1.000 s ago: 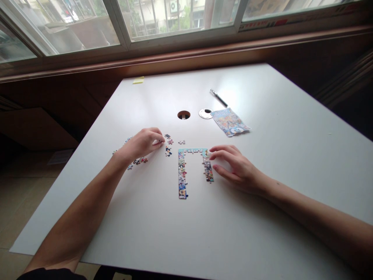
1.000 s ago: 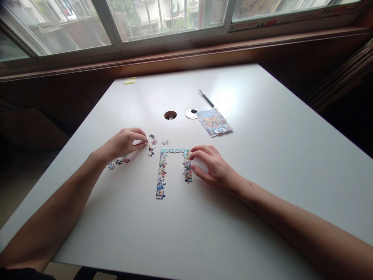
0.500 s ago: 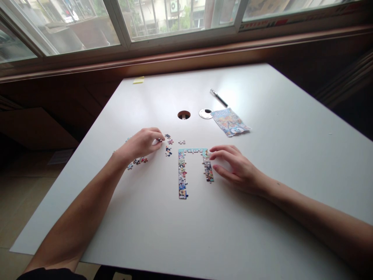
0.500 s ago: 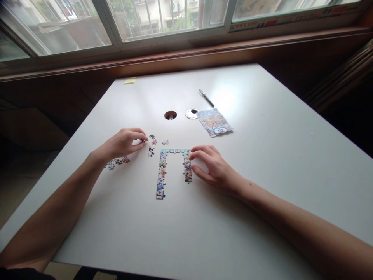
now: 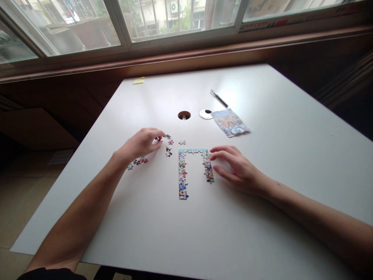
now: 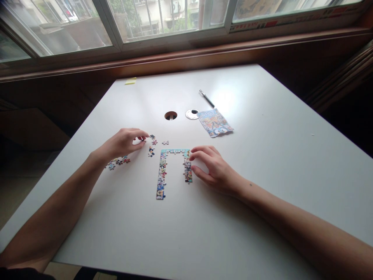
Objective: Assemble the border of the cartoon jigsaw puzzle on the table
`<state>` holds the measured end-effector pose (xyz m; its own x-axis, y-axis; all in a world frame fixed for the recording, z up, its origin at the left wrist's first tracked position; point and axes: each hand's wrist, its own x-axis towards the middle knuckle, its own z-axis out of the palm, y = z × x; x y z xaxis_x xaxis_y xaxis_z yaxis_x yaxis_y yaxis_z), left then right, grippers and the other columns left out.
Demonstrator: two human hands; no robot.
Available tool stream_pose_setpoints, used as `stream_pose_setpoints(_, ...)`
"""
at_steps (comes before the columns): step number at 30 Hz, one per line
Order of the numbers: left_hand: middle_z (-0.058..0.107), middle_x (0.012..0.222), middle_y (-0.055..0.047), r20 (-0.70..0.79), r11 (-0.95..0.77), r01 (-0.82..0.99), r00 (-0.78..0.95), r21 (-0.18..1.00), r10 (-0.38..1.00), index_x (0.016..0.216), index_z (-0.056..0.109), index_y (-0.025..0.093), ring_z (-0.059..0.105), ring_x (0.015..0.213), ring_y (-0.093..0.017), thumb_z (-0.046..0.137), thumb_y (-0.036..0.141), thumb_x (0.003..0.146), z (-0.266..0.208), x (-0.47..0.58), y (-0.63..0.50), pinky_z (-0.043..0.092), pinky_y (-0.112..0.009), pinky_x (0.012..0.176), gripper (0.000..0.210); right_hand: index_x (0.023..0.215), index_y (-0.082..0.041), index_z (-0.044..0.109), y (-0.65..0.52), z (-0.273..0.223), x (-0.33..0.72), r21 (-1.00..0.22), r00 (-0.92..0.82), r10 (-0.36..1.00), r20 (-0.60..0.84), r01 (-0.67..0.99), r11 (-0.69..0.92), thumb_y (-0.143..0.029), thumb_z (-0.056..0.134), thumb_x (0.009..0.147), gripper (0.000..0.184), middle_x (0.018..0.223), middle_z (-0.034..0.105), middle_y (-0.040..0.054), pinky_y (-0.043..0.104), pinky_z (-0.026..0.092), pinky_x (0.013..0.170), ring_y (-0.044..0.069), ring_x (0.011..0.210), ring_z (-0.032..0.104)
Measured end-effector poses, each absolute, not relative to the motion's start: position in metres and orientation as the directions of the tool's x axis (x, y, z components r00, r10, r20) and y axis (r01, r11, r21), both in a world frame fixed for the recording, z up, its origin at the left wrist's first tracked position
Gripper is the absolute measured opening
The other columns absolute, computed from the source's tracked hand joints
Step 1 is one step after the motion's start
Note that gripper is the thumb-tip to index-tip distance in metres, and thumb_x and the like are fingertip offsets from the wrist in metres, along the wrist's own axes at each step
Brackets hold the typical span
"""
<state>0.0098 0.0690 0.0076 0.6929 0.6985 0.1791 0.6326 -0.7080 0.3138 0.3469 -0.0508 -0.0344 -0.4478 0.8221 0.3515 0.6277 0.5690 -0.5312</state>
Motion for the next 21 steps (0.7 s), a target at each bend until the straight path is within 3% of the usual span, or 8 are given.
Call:
stream_pose_setpoints(5,0.071,0.107,-0.006,0.175,-0.722,0.613,0.711,0.321,0.681,0.122,0.064,0.021,0.066,0.093,-0.019,0.055,0.017,0.086,0.008,0.012,0.068,0.053,-0.034,0.084,0.036,0.109,-0.025,0.06,-0.051,-0.033,0.346,-0.533,-0.445,0.822,0.355,0.626,0.569,-0.025,0.057,0.093,0.017,0.123,0.061,0.0114,0.05,0.049,0.1,0.029,0.118,0.055)
stream_pose_setpoints(9,0.069,0.109,-0.007,0.219,-0.763,0.592,0.734,0.259,0.643,0.109,0.07,0.022,0.062,0.102,-0.021,0.056,0.021,0.09,0.0,0.02,0.065,0.05,-0.037,0.091,0.024,0.111,-0.026,0.06,-0.051,-0.033,0.346,-0.533,-0.446,0.823,0.352,0.627,0.568,-0.025,0.058,0.092,0.019,0.124,0.061,0.0111,0.049,0.049,0.101,0.029,0.119,0.055)
stream_pose_setpoints(14,0.067,0.103,-0.008,0.283,-0.731,0.657,0.677,0.184,0.68,0.099,0.075,0.023,0.058,0.099,-0.023,0.056,0.029,0.095,-0.014,0.035,0.063,0.049,-0.039,0.089,0.021,0.112,-0.026,0.06,-0.051,-0.034,0.346,-0.529,-0.45,0.821,0.352,0.628,0.571,-0.024,0.058,0.092,0.019,0.124,0.061,0.0111,0.05,0.048,0.102,0.029,0.12,0.054)
stream_pose_setpoints(21,0.068,0.103,-0.007,0.272,-0.749,0.626,0.698,0.22,0.663,0.094,0.075,0.025,0.059,0.095,-0.021,0.057,0.025,0.094,-0.019,0.035,0.069,0.048,-0.038,0.088,0.017,0.109,-0.026,0.061,-0.051,-0.033,0.345,-0.534,-0.437,0.827,0.352,0.632,0.562,-0.026,0.058,0.092,0.017,0.123,0.062,0.011,0.05,0.049,0.101,0.029,0.119,0.055)
